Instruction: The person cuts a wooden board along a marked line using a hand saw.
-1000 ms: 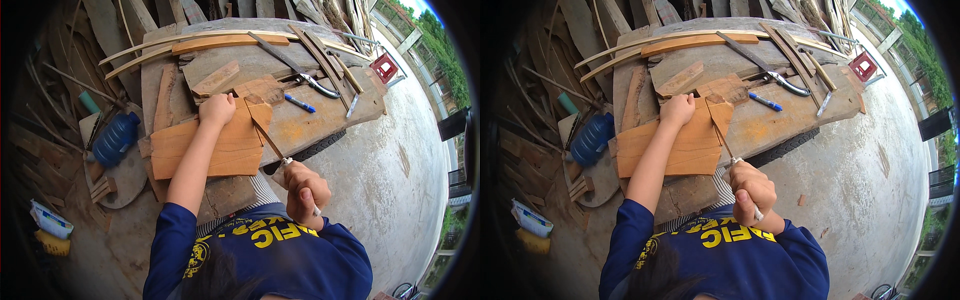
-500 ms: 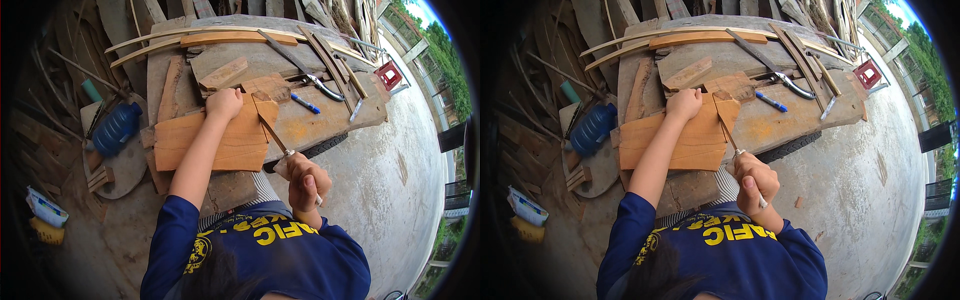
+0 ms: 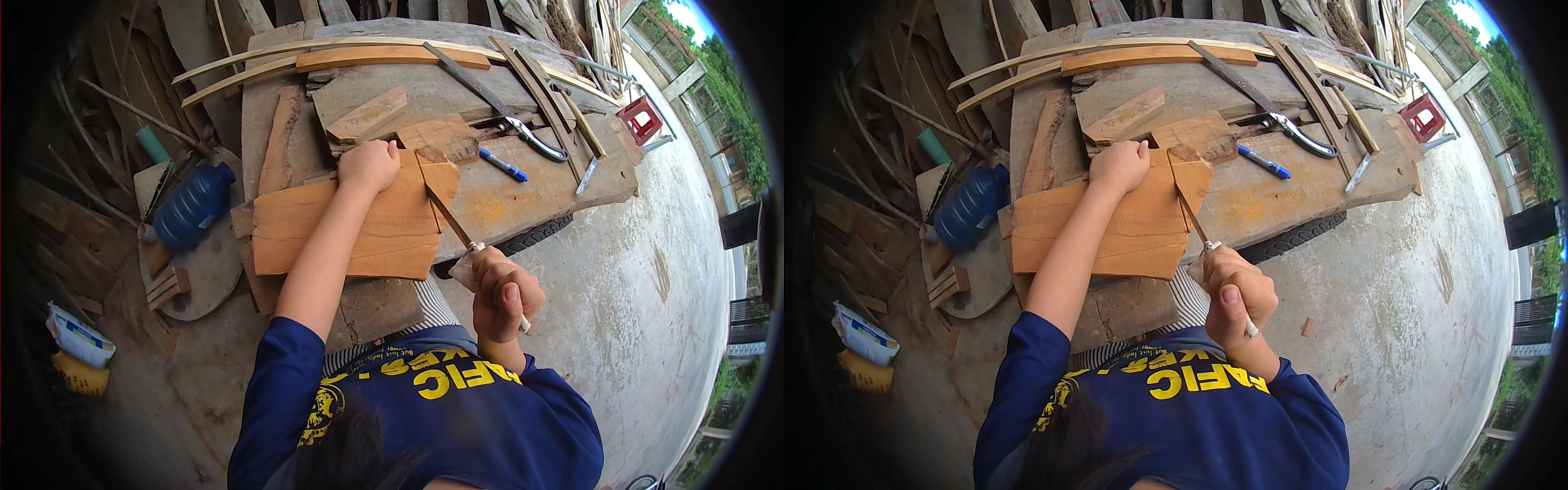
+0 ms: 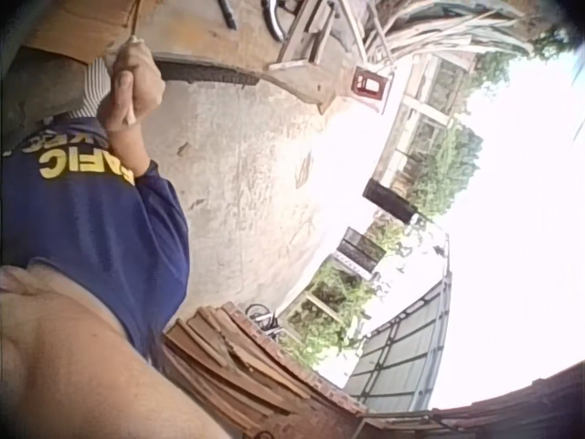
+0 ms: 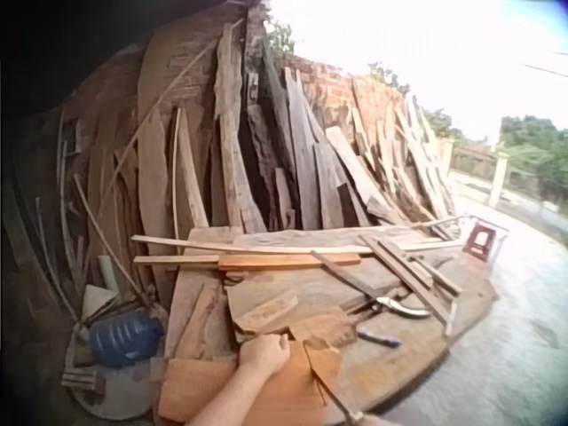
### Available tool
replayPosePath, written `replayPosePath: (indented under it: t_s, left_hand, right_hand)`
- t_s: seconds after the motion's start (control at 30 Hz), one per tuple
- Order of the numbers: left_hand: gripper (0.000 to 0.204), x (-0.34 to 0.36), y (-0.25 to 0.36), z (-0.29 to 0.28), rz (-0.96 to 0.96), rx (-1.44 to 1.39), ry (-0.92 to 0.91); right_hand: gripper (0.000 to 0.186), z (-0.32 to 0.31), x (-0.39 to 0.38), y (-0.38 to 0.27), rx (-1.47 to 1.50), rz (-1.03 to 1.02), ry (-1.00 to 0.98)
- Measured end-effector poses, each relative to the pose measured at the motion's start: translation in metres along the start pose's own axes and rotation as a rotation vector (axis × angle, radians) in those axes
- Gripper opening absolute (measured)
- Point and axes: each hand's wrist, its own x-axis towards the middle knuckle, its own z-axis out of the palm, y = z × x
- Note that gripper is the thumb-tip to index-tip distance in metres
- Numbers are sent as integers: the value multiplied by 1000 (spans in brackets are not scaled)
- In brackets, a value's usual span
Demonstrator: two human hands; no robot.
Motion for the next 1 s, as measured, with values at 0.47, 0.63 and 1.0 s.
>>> replayPosePath:
  t_s: [0.47,0.63,1.0]
  left_hand:
    - [50,-1,0,-6,-3,-1,12]
    - [50,0,0,-3,-10,16,36]
    - [49,-1,1,-6,-11,30,0]
  right_hand:
    - [33,1,-5,4,32,-69,-29]
    - [27,-6,-18,62,-174,-229,-70]
    - [36,-10,-11,60,-73,-91,7]
